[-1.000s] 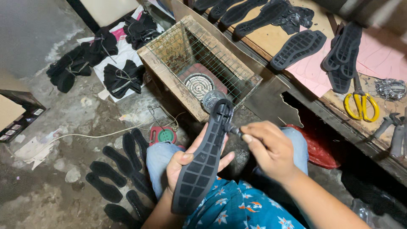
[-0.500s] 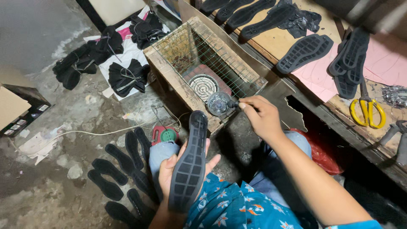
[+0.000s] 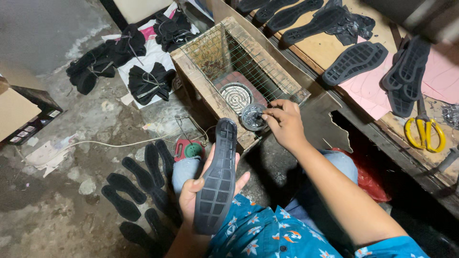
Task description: The person sits on the floor and repeatedly rubs the bottom of black shoe soles against a small round abrasive disc to smooth the surface. They handle several soles one at a time, turning them over and moving them between the work area and a nearby table.
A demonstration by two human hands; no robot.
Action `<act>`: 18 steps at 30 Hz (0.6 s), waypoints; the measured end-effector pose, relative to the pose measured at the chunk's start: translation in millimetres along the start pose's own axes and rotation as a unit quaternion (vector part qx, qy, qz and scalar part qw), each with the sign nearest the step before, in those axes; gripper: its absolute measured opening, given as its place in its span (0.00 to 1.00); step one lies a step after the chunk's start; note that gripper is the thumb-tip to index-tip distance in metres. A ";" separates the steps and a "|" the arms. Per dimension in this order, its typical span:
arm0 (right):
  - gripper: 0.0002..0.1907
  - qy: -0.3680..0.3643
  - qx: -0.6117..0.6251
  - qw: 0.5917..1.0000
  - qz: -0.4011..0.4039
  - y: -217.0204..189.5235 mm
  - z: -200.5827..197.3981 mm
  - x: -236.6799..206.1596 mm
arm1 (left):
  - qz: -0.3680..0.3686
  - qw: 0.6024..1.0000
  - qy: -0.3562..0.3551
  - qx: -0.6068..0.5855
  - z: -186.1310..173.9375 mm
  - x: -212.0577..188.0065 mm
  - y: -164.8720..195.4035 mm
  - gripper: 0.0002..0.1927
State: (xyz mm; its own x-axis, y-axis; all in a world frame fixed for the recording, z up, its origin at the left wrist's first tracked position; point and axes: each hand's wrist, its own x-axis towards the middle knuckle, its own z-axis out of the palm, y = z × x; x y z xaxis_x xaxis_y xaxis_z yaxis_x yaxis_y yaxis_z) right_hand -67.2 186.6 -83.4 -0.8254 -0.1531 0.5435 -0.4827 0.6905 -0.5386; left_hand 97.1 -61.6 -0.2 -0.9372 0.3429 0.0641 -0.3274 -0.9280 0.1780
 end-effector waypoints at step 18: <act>0.12 -0.044 0.536 0.788 0.301 -79.7 -83.4 -48.0 | -0.050 0.996 -0.065 0.039 29.6 45.9 -2.8 0.55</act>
State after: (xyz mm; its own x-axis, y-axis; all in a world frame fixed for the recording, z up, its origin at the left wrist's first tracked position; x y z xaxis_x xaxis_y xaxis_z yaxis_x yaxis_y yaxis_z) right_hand 35.3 197.8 -12.9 -0.9936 -0.1066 -0.0385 0.0719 -0.3301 -0.9412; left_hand 58.6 -39.0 31.4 -0.8746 0.4546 0.1685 -0.4041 -0.8756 0.2648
